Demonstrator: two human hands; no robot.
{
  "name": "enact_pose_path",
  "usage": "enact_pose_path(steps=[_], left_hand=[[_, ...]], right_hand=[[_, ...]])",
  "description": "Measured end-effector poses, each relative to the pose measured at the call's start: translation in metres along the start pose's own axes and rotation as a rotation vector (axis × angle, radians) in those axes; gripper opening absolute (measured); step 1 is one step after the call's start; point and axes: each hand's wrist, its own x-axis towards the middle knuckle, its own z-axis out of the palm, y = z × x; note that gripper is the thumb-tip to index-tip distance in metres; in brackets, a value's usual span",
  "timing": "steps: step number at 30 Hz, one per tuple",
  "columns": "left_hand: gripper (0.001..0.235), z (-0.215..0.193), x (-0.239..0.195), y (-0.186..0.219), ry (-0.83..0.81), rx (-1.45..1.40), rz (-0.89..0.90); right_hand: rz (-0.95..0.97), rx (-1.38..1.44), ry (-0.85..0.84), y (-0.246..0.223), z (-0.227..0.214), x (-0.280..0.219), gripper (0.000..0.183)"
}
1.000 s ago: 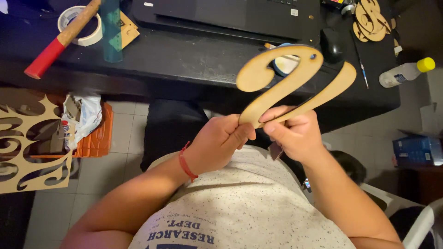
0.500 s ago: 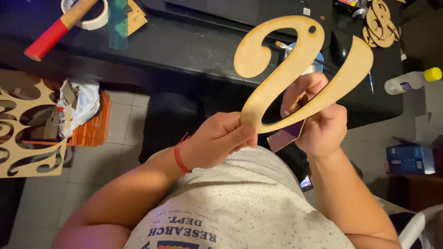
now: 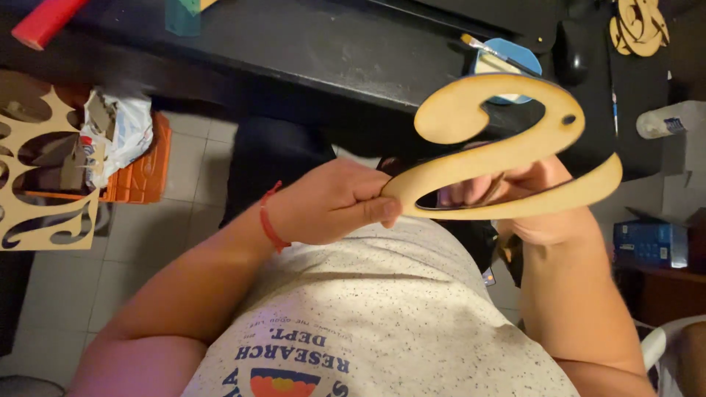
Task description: Applying paint or glue to a laser-cut wooden letter using a small brush
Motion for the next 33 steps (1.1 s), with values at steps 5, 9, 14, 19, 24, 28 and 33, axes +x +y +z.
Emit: enact_pose_path(steps=[5,9,14,19,24,28,33], left_hand=[[0.042,0.002,-0.001,0.005,0.029,0.098,0.097],[0.045,0.005,-0.001,0.013,0.062,0.007,0.097],[0.03,0.02,-0.001,0.002,0.175,-0.378,0.153],[0.037,0.02,0.001,0.006,0.246,-0.289,0.167],[0.038,0.015,-0.002,-0.001,0.31,-0.316,0.111],[0.032,0.002,-0.006,0.007,0.402,-0.199,0.143],[0.032,0.01,-0.001,0.005,0.404,-0.316,0.145]], right_hand=[[-0.078,-0.074,-0.133,0.0,0.001,-0.005,0.027],[-0.091,-0.214,0.015,0.017,0.011,-0.02,0.023],[-0.313,-0.369,0.313,0.043,0.034,-0.017,0.013],[-0.535,-0.48,0.548,0.073,0.029,-0.032,0.02],[-0.267,-0.694,0.013,0.015,0.031,-0.003,0.023],[-0.152,-0.671,0.03,0.021,0.016,-0.011,0.022],[-0.077,0.08,0.206,0.031,0.019,-0.004,0.06]])
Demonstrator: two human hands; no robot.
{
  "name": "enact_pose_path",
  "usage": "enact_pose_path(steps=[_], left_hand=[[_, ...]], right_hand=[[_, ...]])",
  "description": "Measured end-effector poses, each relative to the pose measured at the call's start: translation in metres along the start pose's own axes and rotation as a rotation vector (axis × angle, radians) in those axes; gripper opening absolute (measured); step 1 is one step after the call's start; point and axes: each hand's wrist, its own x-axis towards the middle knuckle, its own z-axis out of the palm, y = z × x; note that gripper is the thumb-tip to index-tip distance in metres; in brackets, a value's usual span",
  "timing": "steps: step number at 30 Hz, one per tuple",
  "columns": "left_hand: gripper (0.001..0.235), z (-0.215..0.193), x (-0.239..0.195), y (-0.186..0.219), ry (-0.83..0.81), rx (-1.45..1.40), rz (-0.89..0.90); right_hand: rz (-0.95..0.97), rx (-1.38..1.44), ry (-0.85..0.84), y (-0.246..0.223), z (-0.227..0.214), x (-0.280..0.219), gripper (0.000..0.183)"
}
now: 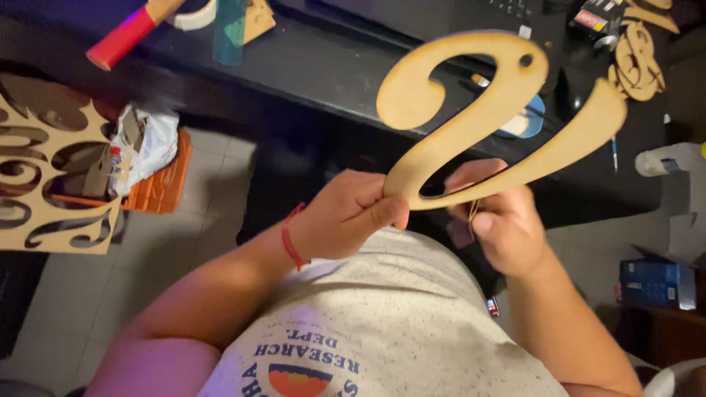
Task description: Applying paint or glue to a laser-cut wooden letter using a small brush
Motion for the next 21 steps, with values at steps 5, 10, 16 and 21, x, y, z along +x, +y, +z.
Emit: enact_pose_path(steps=[5,10,16,21], left_hand=[[0.034,0.02,-0.014,-0.027,-0.009,-0.404,-0.159],[0.03,0.02,-0.019,-0.025,-0.008,-0.749,-0.231],[0.037,0.024,-0.012,-0.012,0.152,-0.48,-0.183],[0.041,0.021,-0.003,0.014,0.158,0.218,-0.014]], right_hand=[[-0.055,0.157,-0.058,0.022,0.024,0.003,0.069],[-0.119,0.499,-0.015,0.039,0.053,0.005,0.056],[0.027,0.312,0.124,0.047,0.057,0.004,0.02],[-0.066,0.422,0.305,0.062,0.05,0.003,0.013]])
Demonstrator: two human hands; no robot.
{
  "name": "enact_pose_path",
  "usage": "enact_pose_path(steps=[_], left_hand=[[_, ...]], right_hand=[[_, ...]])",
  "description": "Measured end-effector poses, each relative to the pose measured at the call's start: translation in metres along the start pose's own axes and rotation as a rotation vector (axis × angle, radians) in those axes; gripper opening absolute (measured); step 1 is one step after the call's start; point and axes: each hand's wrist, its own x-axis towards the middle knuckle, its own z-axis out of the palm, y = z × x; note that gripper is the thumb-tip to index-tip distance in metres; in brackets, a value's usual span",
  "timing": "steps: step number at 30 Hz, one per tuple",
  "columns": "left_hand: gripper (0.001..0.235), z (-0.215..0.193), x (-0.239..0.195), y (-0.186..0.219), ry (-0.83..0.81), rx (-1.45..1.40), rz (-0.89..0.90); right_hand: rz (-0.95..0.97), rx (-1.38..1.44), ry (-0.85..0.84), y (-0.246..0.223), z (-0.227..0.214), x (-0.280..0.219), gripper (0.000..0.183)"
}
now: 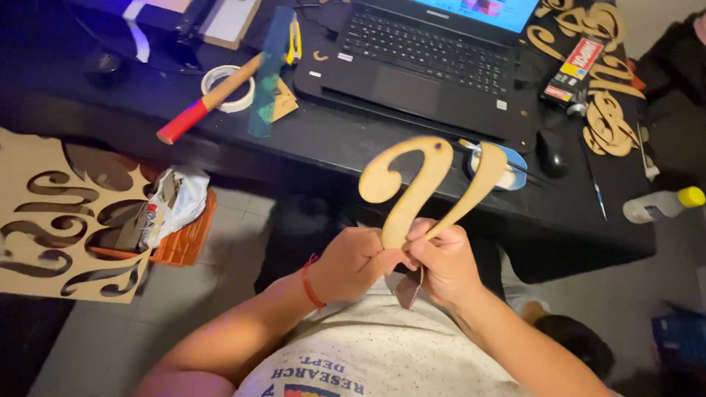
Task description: Applying paint or glue to a laser-cut wooden letter using a small brush
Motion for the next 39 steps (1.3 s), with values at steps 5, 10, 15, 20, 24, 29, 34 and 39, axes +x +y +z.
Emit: enact_pose_path(steps=[5,10,15,20,24,29,34,39], left_hand=[[0.047,-0.005,0.007,0.01,0.014,0.093,0.059],[0.035,-0.02,-0.002,-0.009,-0.107,0.141,0.044],[0.04,-0.028,0.006,-0.001,-0.168,0.179,0.048],[0.038,-0.041,0.008,0.005,-0.256,0.192,0.051],[0.034,-0.047,0.005,0.013,-0.314,0.197,0.082],[0.027,-0.062,-0.016,-0.005,-0.376,0.152,-0.28],[0.032,-0.054,-0.026,-0.013,-0.163,-0.102,-0.443],[0.023,-0.059,-0.029,-0.038,-0.163,-0.272,-0.387]], right_hand=[[0.019,-0.156,0.097,-0.006,-0.004,-0.006,0.015],[0.017,-0.237,0.133,-0.01,0.004,-0.01,0.017],[0.06,-0.251,0.082,-0.016,0.011,0.002,0.018],[0.1,-0.459,-0.029,-0.065,0.004,0.033,0.016],[0.125,-0.569,-0.061,-0.105,0.021,0.036,0.019],[0.243,-0.264,-0.138,-0.139,0.004,0.099,0.069],[0.287,-0.442,-0.268,-0.162,0.045,0.142,0.084],[0.496,-0.801,-0.412,-0.128,0.048,0.111,0.036]])
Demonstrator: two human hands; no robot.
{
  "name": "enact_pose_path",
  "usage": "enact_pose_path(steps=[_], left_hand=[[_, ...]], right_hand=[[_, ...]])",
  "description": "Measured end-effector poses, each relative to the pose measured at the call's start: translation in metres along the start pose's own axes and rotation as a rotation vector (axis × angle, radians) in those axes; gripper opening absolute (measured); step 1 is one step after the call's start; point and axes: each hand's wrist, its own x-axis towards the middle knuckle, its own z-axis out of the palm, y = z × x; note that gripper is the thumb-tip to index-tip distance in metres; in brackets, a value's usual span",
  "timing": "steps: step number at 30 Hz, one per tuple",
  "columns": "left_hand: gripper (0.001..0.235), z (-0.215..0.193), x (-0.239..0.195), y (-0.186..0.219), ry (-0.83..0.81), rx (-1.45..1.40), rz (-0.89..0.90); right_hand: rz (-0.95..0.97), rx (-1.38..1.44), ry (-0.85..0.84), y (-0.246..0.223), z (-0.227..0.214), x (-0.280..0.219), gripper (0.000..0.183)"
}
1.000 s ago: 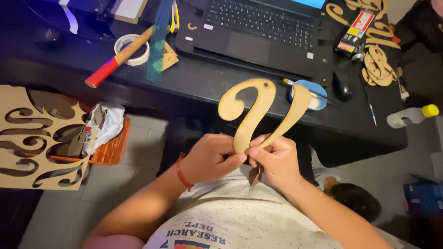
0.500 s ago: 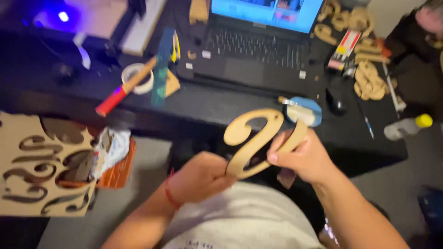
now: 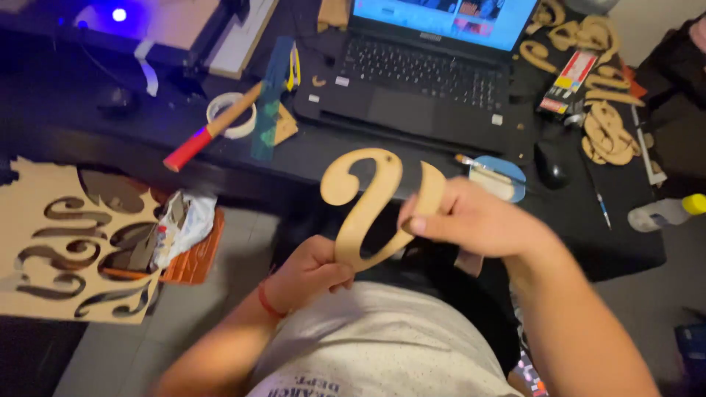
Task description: Applying paint or glue to a laser-cut wooden letter using a small brush
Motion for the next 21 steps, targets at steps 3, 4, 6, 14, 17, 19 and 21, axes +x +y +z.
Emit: enact_pose_path(steps=[3,4,6,14,17,19,21], left_hand=[[0.019,0.0,-0.002,0.0,-0.173,0.107,-0.073],[0.019,0.01,0.001,0.009,-0.168,0.107,-0.077],[0.022,0.031,0.004,0.025,-0.148,0.078,-0.092],[0.02,0.039,0.015,0.02,-0.133,-0.032,-0.292],[0.025,0.034,0.023,0.043,-0.179,0.077,-0.274],[0.026,0.034,0.024,0.052,-0.178,0.115,-0.291],[0.026,0.035,0.025,0.058,-0.167,0.176,-0.319]], right_hand=[[-0.055,0.197,-0.115,0.054,0.026,-0.016,0.013],[-0.054,0.2,-0.12,0.055,0.031,-0.02,0.013],[-0.127,0.122,-0.131,0.057,0.043,-0.029,0.013],[-0.01,0.188,0.05,0.086,0.013,-0.045,0.013],[-0.053,0.18,0.085,0.086,0.007,-0.041,0.013],[-0.061,0.2,0.108,0.091,0.011,-0.041,0.015],[-0.049,0.304,0.137,0.097,0.018,-0.041,0.018]])
